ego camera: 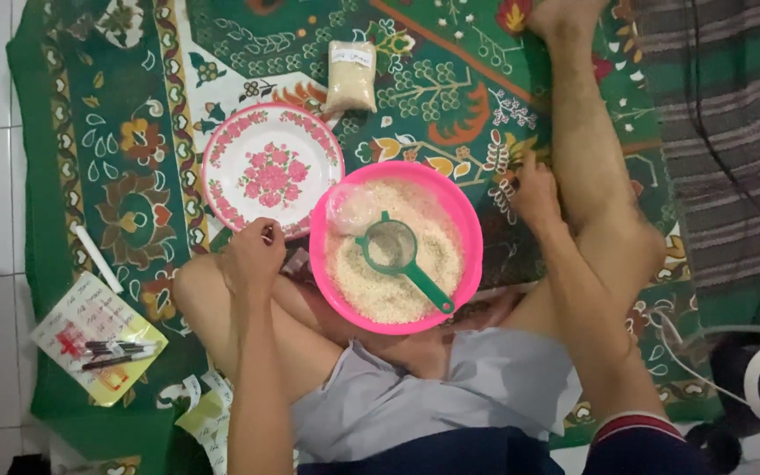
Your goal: A person sitting on the floor cleans rice in a pink bowl using a small strainer and their hands to remove impurities.
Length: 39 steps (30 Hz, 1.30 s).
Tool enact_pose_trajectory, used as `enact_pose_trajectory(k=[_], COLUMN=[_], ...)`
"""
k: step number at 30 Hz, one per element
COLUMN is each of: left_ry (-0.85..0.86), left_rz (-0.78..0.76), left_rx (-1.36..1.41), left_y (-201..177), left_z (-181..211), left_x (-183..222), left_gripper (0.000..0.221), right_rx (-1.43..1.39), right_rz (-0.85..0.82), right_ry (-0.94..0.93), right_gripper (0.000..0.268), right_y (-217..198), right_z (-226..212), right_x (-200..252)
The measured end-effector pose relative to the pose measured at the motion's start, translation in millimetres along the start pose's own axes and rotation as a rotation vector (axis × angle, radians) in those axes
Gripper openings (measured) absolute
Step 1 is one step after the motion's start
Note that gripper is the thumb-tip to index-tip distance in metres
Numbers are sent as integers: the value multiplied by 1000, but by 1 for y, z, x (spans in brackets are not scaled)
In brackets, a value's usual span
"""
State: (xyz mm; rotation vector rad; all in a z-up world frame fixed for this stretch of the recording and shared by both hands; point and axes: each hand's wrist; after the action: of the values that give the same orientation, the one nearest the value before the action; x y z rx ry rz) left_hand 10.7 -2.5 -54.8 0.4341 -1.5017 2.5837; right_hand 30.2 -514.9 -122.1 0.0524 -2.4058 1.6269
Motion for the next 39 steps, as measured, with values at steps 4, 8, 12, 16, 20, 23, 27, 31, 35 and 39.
enact_pose_trajectory(k=[4,8,12,16,20,23,27,31,35,39], left_ry=[-43,-46,-74,-71,-22,-15,-9,-24,-76,-57], left_rz=[-20,-19,-64,-56,-11,-21,-5,9,-56,-105], left_rx=[-43,-31,-37,-36,16,17,13,21,-16,-93], left_y=[1,2,-3,-7,-5,-4,1,1,6,-3], left_z=[-3,-4,2,6,4,1,-3,-6,-3,-5], left_x=[-3,-4,-3,1,1,1,-1,-6,-8,-6], left_gripper=[22,20,23,22,21,21,21,20,23,22], right_rx=[-151,-379,-423,-370,-155,177,-530,-357,-557,-249], right_rz=[-11,-54,-43,-11,-16,129,-22,30,-126,-399], right_ry=[12,-34,-54,-69,-136,-261,217,-40,-510,-597], right_gripper=[59,56,67,68,49,49,64,64,67,76], right_y=[3,8,1,-5,6,27,24,-6,-72,-41], right_z=[-6,-25,-46,-64,-72,-59,-72,-82,-224,-328], right_x=[12,35,47,55,54,54,25,14,15,-38])
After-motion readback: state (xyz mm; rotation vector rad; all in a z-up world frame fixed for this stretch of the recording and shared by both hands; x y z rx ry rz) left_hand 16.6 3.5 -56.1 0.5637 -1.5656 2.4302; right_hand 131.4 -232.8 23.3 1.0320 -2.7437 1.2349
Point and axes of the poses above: each hand's wrist, its own x-axis away from the middle knuckle, its own y-axis out of the palm, z = x × y, and after that the axes turned 15 degrees about -z, right-handed
